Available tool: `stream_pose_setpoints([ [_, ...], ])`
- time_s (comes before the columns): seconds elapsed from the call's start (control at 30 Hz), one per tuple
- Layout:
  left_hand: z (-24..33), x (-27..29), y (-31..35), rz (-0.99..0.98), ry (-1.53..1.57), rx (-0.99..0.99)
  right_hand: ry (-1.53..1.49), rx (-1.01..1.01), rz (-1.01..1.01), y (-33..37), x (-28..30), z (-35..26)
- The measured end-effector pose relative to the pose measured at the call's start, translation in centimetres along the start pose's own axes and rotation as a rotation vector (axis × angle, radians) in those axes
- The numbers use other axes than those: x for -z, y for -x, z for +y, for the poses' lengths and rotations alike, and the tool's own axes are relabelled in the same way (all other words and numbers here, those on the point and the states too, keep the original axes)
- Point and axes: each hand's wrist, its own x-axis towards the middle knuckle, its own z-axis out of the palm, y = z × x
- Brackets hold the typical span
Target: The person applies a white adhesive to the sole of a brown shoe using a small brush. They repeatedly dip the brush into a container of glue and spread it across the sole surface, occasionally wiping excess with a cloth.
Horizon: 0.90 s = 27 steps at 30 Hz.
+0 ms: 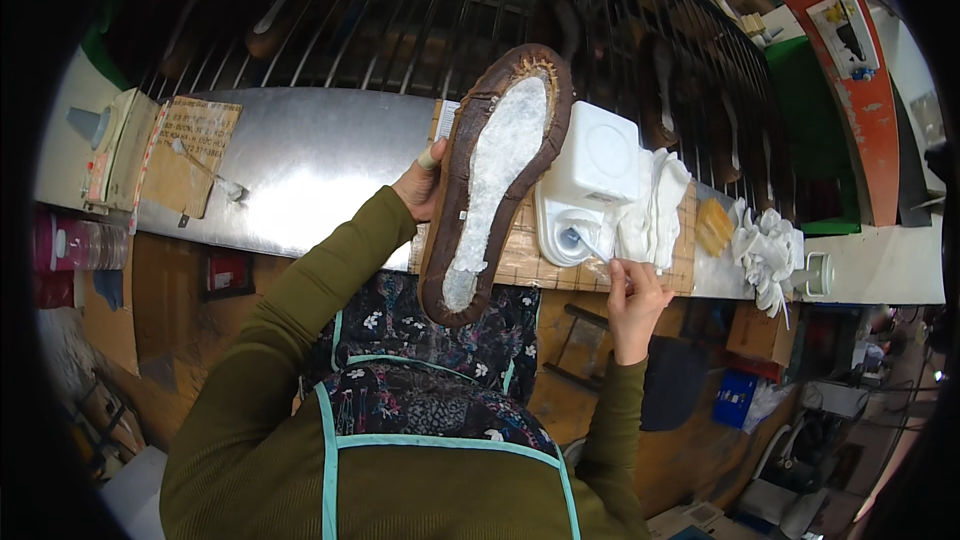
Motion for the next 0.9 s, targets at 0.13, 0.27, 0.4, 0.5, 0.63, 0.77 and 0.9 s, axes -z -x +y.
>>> stream_pose_setpoints([
  [0.13, 0.1, -0.1, 0.0, -0.005, -0.018, -0.003, -0.401, -0.355, -0.177, 0.6, -0.1, 1.5],
  [0.27, 0.2, -0.6, 0.0, 0.004, -0.004, 0.003, -0.971, -0.606, -0.422, 0.8, 0.1, 2.3],
  [0.4, -0.1, 0.0, -0.3, 0.001, 0.018, 0.009, -0.770, -0.317, -0.123, 0.2, -0.3, 0.1],
  [0.5, -0.1, -0.4, -0.3, -0.017, 0.003, 0.009, -0.228, 0.096, 0.335, -2.5, 1.3, -5.3],
  [0.63, -0.2, -0.9, -0.5, -0.055, 0.029, 0.058, -0.330, 0.233, 0.320, -5.0, 1.2, -9.2],
  [0.77, -0.3, -1.0, -0.6, -0.059, 0.001, 0.054, -0.364, 0.207, 0.268, -7.8, -0.6, -10.3],
  [0.9, 0.0, -1.4, -0.2, -0.030, -0.036, 0.045, -0.263, 0.286, 0.335, -7.7, -0.8, -10.1],
])
